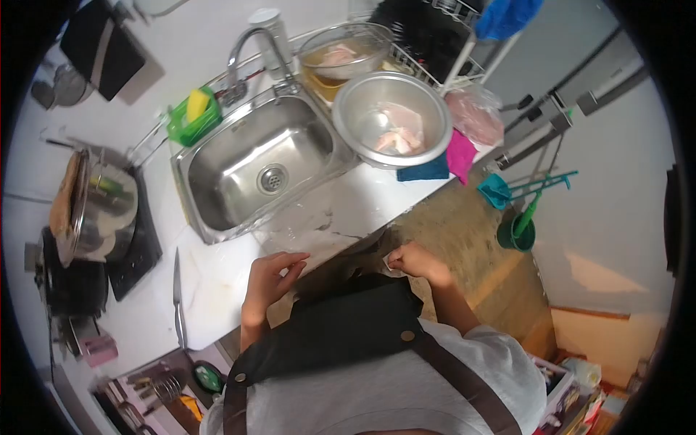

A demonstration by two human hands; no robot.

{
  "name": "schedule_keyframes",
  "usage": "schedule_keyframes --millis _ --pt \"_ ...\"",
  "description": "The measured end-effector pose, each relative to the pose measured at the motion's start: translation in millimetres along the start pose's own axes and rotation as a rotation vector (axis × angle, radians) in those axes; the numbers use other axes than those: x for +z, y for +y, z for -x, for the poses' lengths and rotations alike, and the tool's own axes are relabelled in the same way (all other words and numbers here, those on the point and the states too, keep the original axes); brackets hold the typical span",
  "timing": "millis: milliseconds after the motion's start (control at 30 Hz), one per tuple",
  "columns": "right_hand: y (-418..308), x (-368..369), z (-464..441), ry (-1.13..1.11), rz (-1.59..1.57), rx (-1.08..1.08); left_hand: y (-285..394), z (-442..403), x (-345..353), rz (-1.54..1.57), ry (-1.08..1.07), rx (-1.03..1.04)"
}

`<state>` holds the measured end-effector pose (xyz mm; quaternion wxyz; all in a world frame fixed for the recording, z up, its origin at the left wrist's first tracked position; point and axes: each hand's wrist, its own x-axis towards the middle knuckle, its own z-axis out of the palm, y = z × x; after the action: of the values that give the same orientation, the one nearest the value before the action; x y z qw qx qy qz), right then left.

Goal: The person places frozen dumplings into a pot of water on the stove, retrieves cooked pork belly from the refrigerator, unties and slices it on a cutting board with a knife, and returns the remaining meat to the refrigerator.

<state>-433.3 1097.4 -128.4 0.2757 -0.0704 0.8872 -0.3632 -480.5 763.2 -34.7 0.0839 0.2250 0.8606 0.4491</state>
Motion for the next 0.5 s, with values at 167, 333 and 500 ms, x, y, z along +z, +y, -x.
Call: schedule_keyframes --millis 167,333,500 --pt "-33 10 -33 -0.034 0.119 -0.289 -5 35 -14 -0.005 0.105 -0.16" --pt "-63 -6 -53 -0.22 0.123 -0.381 -18 76 -27 -0.054 0.301 -0.217" --pt "-105 -12 -71 -0.343 0.221 -0.264 -28 123 -39 -0.051 0.533 -0.343"
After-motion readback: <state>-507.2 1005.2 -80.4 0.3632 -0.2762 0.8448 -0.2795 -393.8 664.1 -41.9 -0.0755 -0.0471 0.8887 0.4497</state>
